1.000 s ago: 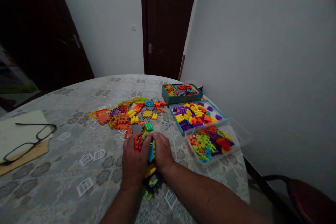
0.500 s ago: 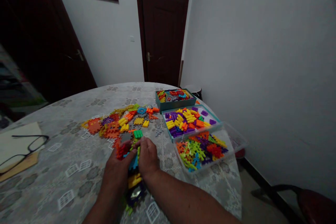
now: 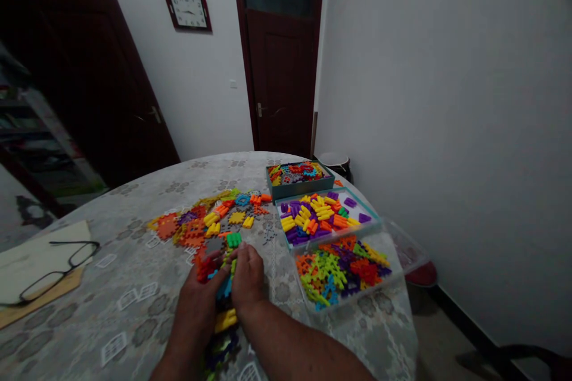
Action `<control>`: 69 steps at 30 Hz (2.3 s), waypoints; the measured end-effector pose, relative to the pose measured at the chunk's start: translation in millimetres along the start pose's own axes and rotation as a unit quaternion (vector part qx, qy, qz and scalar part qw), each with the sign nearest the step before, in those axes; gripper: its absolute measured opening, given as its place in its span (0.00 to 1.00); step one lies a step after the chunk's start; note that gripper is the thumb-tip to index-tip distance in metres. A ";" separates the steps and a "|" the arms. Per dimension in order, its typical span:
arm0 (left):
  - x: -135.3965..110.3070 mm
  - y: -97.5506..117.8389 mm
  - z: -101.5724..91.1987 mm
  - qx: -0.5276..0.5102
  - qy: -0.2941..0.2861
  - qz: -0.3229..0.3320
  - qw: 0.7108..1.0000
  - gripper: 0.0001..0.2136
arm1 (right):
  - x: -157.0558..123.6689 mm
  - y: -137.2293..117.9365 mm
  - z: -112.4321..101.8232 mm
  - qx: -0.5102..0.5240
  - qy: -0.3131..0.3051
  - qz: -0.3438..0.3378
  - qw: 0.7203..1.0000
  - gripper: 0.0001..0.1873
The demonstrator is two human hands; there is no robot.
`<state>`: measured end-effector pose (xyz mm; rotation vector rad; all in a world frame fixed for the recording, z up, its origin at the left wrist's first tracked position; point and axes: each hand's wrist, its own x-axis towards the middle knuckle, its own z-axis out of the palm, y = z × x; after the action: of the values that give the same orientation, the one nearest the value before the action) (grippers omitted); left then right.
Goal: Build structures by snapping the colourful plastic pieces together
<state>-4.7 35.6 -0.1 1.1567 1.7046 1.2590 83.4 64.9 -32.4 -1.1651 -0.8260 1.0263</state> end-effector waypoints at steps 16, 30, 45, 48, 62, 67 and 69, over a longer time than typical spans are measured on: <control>-16.4 1.4 0.5 -0.115 -0.014 0.023 0.993 0.26 | -4.0 -6.8 -10.4 -0.099 -0.020 -0.072 0.992 0.16; -15.3 5.6 4.4 -0.098 -0.025 0.039 0.994 0.25 | -6.4 -17.3 -16.0 -0.120 -0.025 -0.118 0.985 0.15; -7.4 -7.4 20.1 -0.356 -0.012 -0.077 0.931 0.27 | 9.8 -3.4 -21.8 -0.063 -0.021 -0.063 0.996 0.18; -1.3 -11.5 20.9 -0.442 -0.007 -0.114 0.890 0.26 | 12.3 0.6 -21.5 0.049 -0.016 0.004 0.999 0.16; 13.2 -17.1 10.3 -0.540 -0.046 -0.109 0.833 0.24 | -3.7 -11.6 -26.4 -0.055 -0.075 -0.043 0.995 0.16; 13.6 -18.3 11.3 -0.531 -0.040 -0.119 0.838 0.25 | 2.3 -14.0 -29.1 0.002 -0.020 -0.025 0.999 0.18; 14.1 -19.3 11.8 -0.536 -0.043 -0.125 0.834 0.26 | 6.4 -13.0 -31.5 0.020 -0.003 -0.020 1.000 0.19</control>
<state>-3.6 50.3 -22.3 0.2769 0.7556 1.5967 117.2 59.7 -26.6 -1.1075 -0.8273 1.0098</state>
